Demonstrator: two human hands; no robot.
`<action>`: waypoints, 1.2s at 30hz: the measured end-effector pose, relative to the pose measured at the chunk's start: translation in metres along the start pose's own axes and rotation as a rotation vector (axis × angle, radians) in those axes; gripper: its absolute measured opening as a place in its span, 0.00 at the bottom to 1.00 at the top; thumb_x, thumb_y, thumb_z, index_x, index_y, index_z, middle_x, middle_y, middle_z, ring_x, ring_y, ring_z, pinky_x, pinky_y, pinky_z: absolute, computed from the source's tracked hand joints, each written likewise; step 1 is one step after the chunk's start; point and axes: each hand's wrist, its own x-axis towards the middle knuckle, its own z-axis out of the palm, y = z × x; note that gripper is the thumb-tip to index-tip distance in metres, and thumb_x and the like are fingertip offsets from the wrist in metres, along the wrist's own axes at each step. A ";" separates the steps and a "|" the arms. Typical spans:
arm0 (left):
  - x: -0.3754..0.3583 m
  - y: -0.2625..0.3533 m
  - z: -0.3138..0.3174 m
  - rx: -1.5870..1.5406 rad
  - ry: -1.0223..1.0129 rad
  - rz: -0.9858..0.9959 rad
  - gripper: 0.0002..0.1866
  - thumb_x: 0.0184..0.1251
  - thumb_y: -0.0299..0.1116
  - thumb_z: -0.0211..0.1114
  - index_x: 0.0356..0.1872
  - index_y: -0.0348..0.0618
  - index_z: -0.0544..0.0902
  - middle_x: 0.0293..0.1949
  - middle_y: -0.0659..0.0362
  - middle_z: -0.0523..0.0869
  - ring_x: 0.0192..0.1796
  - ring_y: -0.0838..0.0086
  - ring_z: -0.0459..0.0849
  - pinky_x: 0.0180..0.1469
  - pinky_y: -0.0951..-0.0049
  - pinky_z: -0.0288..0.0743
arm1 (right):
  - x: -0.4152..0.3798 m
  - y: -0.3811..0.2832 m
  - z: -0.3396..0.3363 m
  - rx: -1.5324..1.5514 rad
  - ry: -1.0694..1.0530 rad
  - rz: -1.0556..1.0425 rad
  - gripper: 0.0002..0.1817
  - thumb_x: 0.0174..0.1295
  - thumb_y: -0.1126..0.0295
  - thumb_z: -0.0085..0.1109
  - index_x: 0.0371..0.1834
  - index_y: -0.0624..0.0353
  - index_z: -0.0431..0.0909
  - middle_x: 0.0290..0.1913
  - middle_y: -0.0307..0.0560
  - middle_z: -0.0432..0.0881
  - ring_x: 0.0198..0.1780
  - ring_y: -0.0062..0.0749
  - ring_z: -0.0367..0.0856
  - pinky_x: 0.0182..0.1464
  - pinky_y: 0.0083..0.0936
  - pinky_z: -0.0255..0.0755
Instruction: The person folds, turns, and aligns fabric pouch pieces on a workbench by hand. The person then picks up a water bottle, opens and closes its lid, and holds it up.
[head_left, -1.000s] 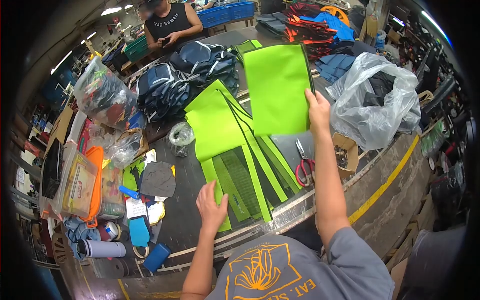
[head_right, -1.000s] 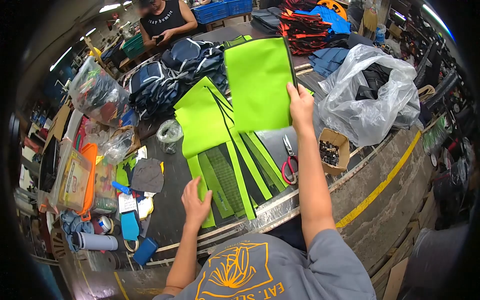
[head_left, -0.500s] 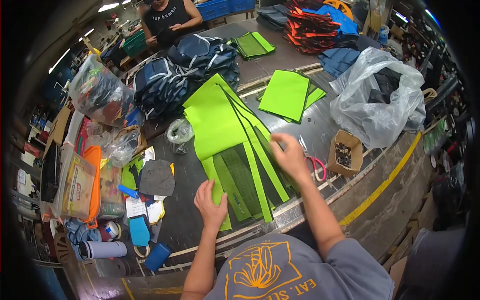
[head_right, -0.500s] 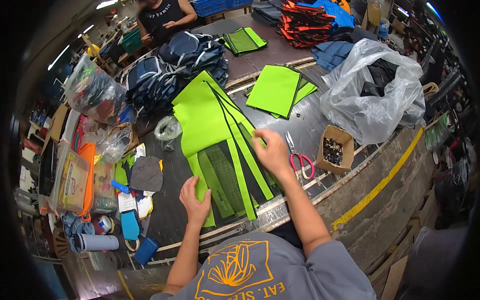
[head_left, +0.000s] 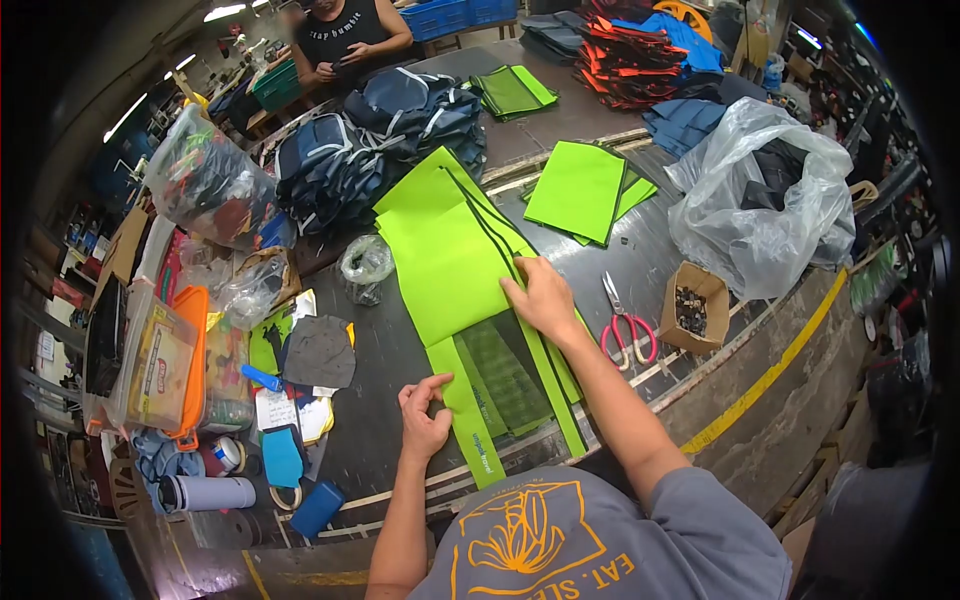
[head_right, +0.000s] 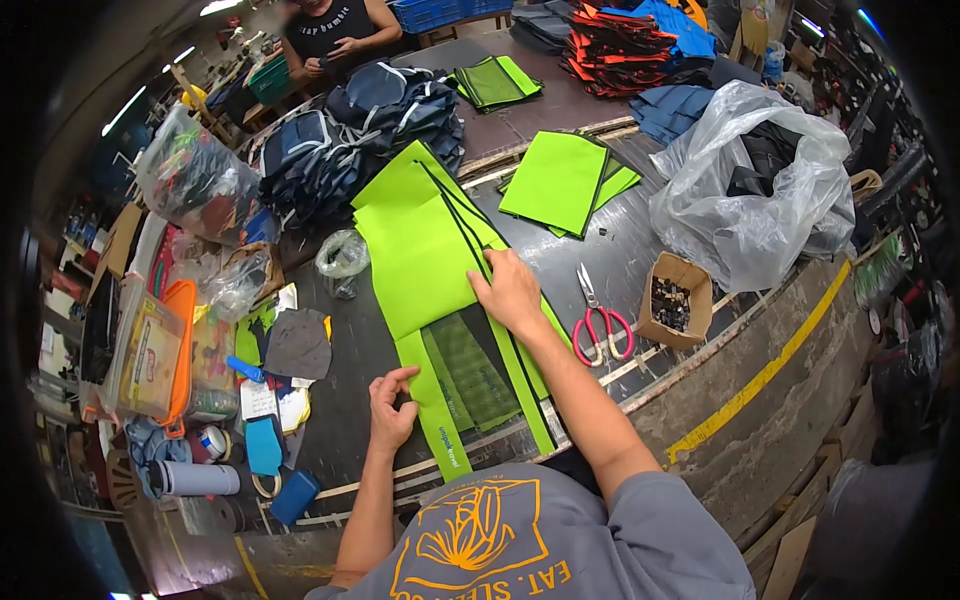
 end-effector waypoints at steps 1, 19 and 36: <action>0.001 0.001 0.001 0.011 0.012 0.002 0.26 0.56 0.27 0.68 0.60 0.45 0.87 0.38 0.61 0.83 0.45 0.67 0.79 0.66 0.64 0.66 | 0.004 0.000 0.001 -0.069 -0.013 0.054 0.24 0.66 0.62 0.74 0.60 0.63 0.84 0.42 0.52 0.87 0.39 0.42 0.87 0.46 0.40 0.80; 0.015 0.033 -0.004 -0.865 0.278 -0.215 0.39 0.62 0.29 0.75 0.77 0.42 0.74 0.70 0.47 0.79 0.70 0.61 0.79 0.76 0.56 0.65 | -0.040 -0.039 -0.071 0.697 -0.394 0.010 0.13 0.64 0.76 0.71 0.50 0.65 0.84 0.35 0.34 0.80 0.36 0.22 0.75 0.42 0.24 0.73; 0.035 0.190 -0.058 0.121 0.154 0.472 0.16 0.61 0.29 0.81 0.50 0.45 0.90 0.37 0.59 0.92 0.38 0.62 0.91 0.48 0.62 0.78 | -0.064 -0.151 -0.169 0.620 -0.166 -0.373 0.16 0.54 0.79 0.79 0.46 0.60 0.87 0.48 0.46 0.87 0.43 0.40 0.86 0.46 0.29 0.78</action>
